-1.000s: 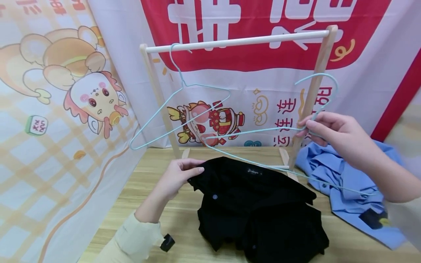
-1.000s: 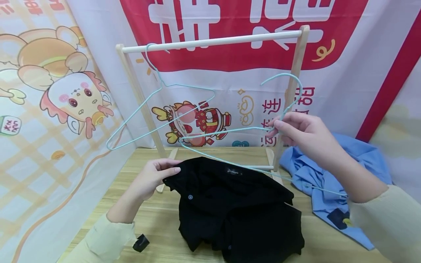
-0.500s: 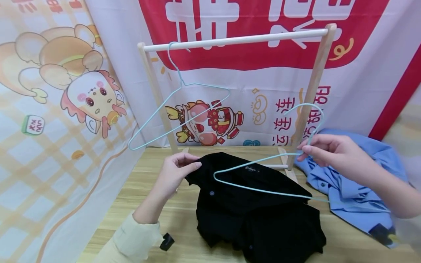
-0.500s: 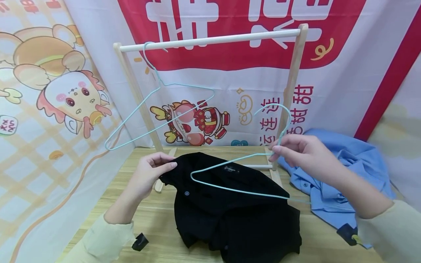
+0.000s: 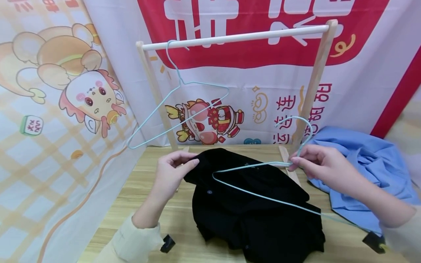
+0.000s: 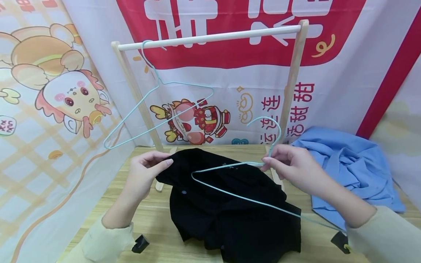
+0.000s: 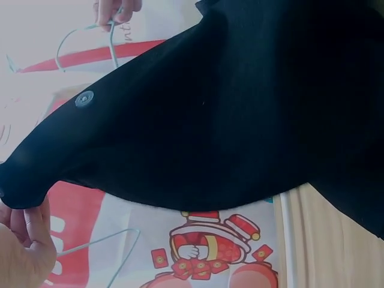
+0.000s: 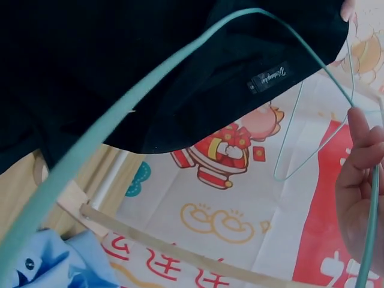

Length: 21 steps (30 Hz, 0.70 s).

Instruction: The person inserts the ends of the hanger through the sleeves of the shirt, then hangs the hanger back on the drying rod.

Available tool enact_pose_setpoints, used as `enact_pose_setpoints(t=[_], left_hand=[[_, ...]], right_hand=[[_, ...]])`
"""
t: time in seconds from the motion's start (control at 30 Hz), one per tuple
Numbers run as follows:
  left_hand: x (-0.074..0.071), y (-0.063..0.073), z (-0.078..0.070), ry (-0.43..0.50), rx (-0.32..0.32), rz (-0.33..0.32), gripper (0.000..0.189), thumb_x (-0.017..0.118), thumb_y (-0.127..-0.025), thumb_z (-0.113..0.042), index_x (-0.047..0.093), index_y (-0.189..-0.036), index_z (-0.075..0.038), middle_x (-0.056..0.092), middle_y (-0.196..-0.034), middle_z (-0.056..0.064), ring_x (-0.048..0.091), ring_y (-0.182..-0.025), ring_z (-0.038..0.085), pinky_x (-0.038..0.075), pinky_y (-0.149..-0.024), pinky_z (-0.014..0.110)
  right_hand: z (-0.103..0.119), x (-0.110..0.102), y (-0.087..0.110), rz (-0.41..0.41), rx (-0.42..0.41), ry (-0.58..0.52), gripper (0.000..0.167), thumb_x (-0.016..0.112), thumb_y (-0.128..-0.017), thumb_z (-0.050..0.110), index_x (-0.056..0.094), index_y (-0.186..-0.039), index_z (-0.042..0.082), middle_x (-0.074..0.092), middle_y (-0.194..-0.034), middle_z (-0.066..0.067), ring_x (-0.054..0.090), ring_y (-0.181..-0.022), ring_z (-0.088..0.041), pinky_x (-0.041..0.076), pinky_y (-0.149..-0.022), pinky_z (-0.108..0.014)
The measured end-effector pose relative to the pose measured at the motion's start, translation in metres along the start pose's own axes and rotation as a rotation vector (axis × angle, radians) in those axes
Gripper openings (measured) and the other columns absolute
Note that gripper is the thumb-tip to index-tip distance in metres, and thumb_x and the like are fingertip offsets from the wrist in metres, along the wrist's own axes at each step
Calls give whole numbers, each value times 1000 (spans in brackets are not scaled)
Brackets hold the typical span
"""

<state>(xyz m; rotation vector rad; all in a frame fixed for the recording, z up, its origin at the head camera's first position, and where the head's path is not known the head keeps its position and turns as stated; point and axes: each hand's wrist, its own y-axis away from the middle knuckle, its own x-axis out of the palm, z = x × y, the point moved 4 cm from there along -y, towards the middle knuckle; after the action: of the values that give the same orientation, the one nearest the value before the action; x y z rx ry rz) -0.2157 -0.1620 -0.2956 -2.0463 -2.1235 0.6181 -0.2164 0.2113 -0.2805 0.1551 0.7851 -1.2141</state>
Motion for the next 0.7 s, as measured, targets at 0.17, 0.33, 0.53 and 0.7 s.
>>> enact_pose_setpoints(t=[0.17,0.33,0.53,0.7], left_hand=[[0,6,-9,-26,75,-20,11,77,-91,-2,77,-101,3,71,-95,11,65,-86,18,54,-73,23],[6,12,-21,-57,163,-17,10,78,-90,-3,79,-99,-1,71,-94,9,68,-88,15,57,-73,25],[12,17,-28,-49,186,-20,10,78,-88,2,79,-98,0,72,-94,9,67,-88,13,57,-72,23],[20,26,-34,-25,213,2,11,78,-87,4,78,-97,1,72,-95,11,68,-94,14,56,-69,22]], right_hand=[[8,4,0,-84,-54,66,5,67,-101,12,68,-97,9,74,-86,3,48,-49,-19,39,-41,-28],[17,16,2,-65,-168,61,10,66,-100,4,70,-94,11,74,-84,6,45,-47,-12,37,-40,-25],[29,35,3,-51,-262,26,15,68,-96,-2,69,-92,13,74,-84,9,47,-49,-7,38,-42,-22],[39,45,-2,-115,-315,33,20,71,-93,-6,67,-89,13,74,-84,9,43,-48,-4,38,-42,-21]])
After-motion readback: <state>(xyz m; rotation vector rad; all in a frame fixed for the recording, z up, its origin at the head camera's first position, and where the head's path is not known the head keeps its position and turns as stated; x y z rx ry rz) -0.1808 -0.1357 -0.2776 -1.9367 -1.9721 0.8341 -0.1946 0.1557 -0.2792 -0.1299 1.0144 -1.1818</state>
